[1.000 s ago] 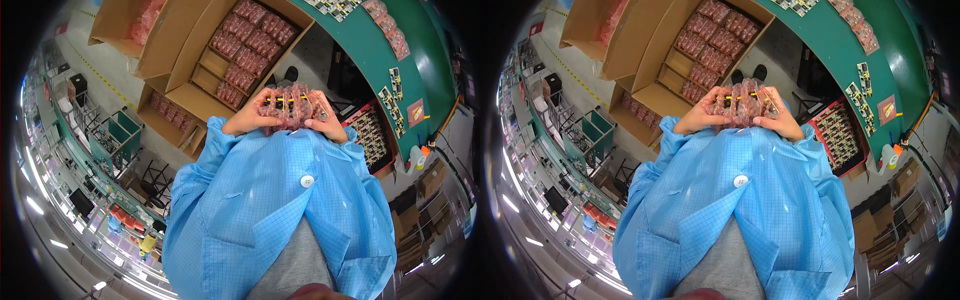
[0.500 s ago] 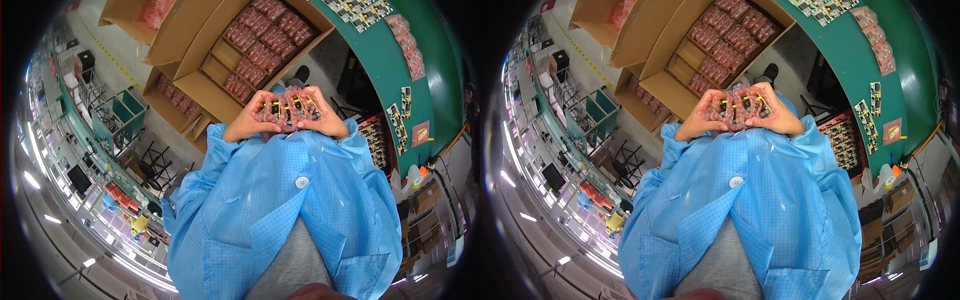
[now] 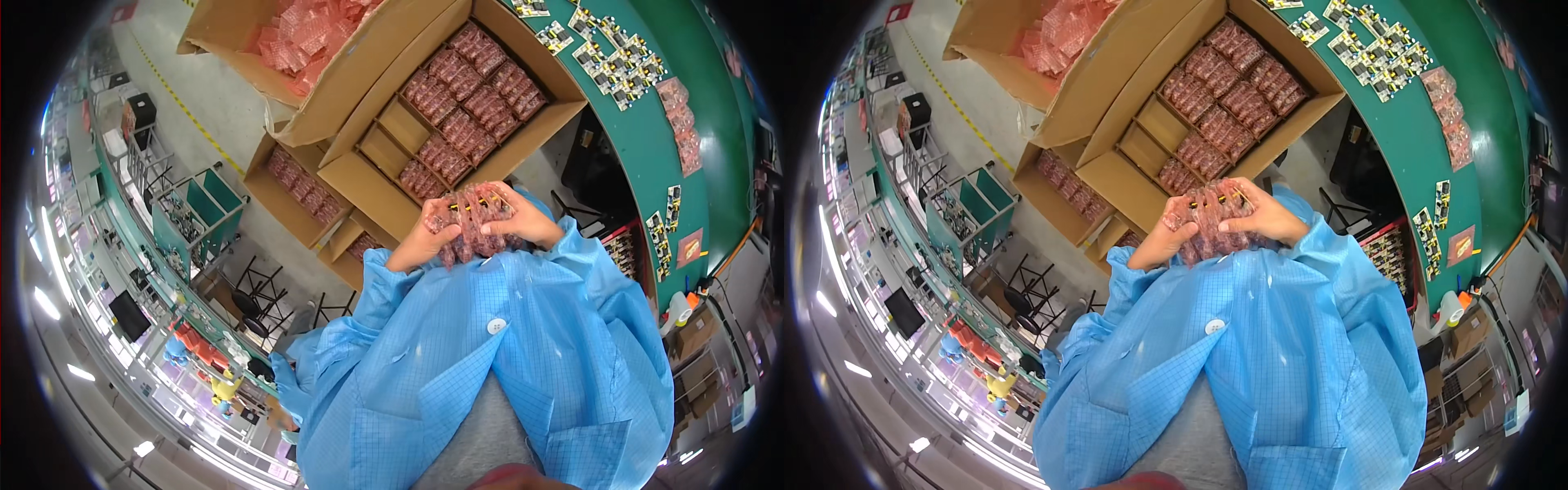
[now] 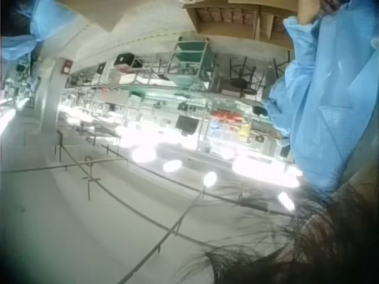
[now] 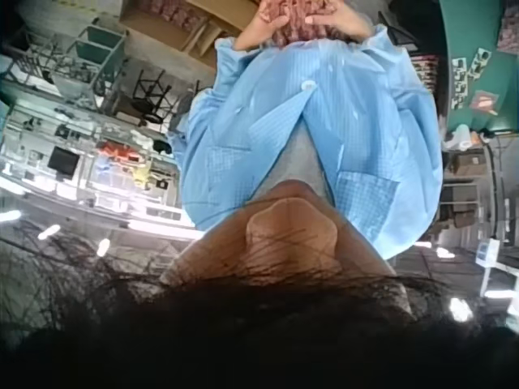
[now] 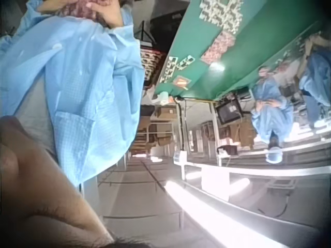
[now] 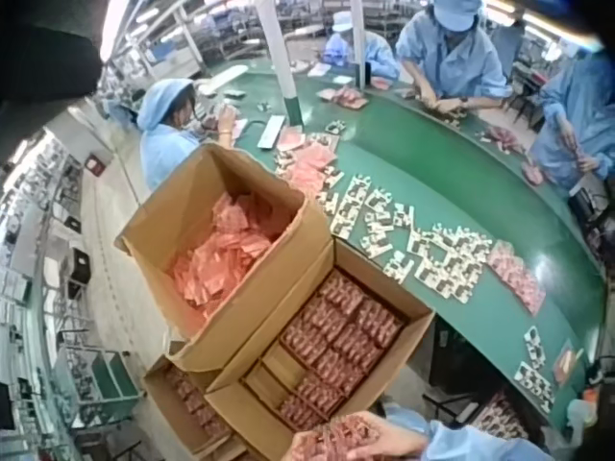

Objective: Sort small electronic components and pack them into plastic bags before placing them into a shipping carton.

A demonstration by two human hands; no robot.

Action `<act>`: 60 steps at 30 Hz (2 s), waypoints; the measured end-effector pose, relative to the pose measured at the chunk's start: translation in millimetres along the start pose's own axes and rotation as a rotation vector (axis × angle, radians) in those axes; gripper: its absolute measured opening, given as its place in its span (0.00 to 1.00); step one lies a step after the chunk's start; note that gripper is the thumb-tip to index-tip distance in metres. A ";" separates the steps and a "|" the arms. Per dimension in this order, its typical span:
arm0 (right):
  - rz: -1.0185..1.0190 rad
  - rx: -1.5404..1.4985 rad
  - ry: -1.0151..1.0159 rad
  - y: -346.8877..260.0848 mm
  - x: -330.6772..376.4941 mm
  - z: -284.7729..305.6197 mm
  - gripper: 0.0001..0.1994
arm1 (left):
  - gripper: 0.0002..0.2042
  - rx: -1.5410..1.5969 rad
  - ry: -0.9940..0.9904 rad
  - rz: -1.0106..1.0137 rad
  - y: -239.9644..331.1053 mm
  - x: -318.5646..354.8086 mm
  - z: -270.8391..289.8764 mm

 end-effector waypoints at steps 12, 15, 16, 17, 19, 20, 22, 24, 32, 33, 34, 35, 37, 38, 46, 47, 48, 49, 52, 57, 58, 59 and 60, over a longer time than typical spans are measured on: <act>-0.154 -0.660 0.175 87.3 -231.5 7.4 0.29 | 0.16 -0.281 0.199 0.162 -87.5 -154.4 236.7; -0.277 -0.639 0.384 158.0 -285.2 21.0 0.25 | 0.14 -0.451 0.107 0.128 -84.6 -202.5 264.8; -0.322 -0.716 0.364 162.7 -298.1 17.9 0.24 | 0.13 -0.361 0.043 0.254 -79.0 -213.4 265.1; -0.230 -0.770 0.313 149.8 -307.5 10.7 0.23 | 0.13 -0.342 0.160 0.210 -91.0 -219.0 284.6; -0.225 -0.813 0.346 170.3 -327.6 16.4 0.22 | 0.14 -0.510 0.266 0.123 -108.1 -248.7 301.4; -0.217 -0.841 0.382 185.9 -336.4 19.6 0.22 | 0.14 -0.511 0.249 0.145 -120.0 -263.2 306.2; -0.414 -0.822 0.386 195.9 -348.4 9.8 0.22 | 0.14 -0.624 0.197 0.034 -124.8 -271.7 318.0; -0.261 -0.903 0.502 203.4 -363.3 11.3 0.22 | 0.15 -0.549 0.182 0.061 -123.5 -282.4 311.6; -0.268 -0.963 0.675 251.4 -389.9 25.9 0.39 | 0.16 -0.586 0.249 -0.009 -134.4 -292.5 315.0; -0.271 -0.961 0.677 258.9 -391.2 25.6 0.39 | 0.16 -0.583 0.250 -0.007 -137.3 -293.1 315.3; -0.229 -0.934 0.646 263.5 -393.5 25.2 0.41 | 0.17 -0.616 0.210 -0.029 -138.2 -296.8 314.6; -0.186 -0.907 0.604 259.0 -397.2 20.9 0.44 | 0.18 -0.654 0.179 -0.052 -138.9 -297.5 321.1; -0.280 -0.854 0.607 255.5 -401.5 12.0 0.44 | 0.21 -0.752 0.183 -0.045 -138.1 -292.8 337.1; -0.372 -0.801 0.634 262.5 -399.2 13.0 0.45 | 0.23 -0.839 0.163 -0.039 -138.7 -293.5 334.6; -0.258 -0.557 0.597 233.9 -351.7 16.3 0.30 | 0.27 -1.309 0.179 0.118 -114.3 -269.7 302.6; -0.136 -0.521 0.577 211.2 -331.5 7.5 0.25 | 0.28 -1.332 0.204 0.000 -111.8 -257.4 304.5; -0.128 -0.515 0.577 206.7 -311.0 5.2 0.25 | 0.28 -1.349 0.219 -0.126 -111.5 -249.1 302.1; -0.145 -0.616 0.461 209.7 -291.5 2.6 0.23 | 0.30 -1.388 0.118 -0.302 -113.4 -241.5 293.8; -0.101 -0.713 0.320 248.4 -228.3 1.6 0.19 | 0.31 -1.546 -0.032 -0.246 -133.4 -233.2 259.2; -0.167 -0.399 0.199 205.5 -156.7 -3.3 0.17 | 0.33 -1.746 0.075 -0.057 -154.9 -217.0 251.2; -0.184 -0.425 0.144 194.3 -149.1 -3.5 0.16 | 0.33 -1.743 0.089 -0.073 -153.4 -213.3 238.4; -0.216 -0.486 0.144 183.8 -142.1 -2.7 0.16 | 0.33 -1.716 0.058 -0.009 -160.0 -207.8 229.6; -0.206 -0.470 0.149 181.3 -136.6 0.7 0.16 | 0.33 -1.685 0.018 0.053 -170.9 -202.0 220.6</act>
Point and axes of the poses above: each hand's wrist, its own x-axis away from the middle knuckle, its own z-axis out of the back of the hand, y = z × x, the point moved 4 cm from there along -x, towards the middle knuckle, and after that the axes turned 6 degrees about -z, right-handed, at the moved point
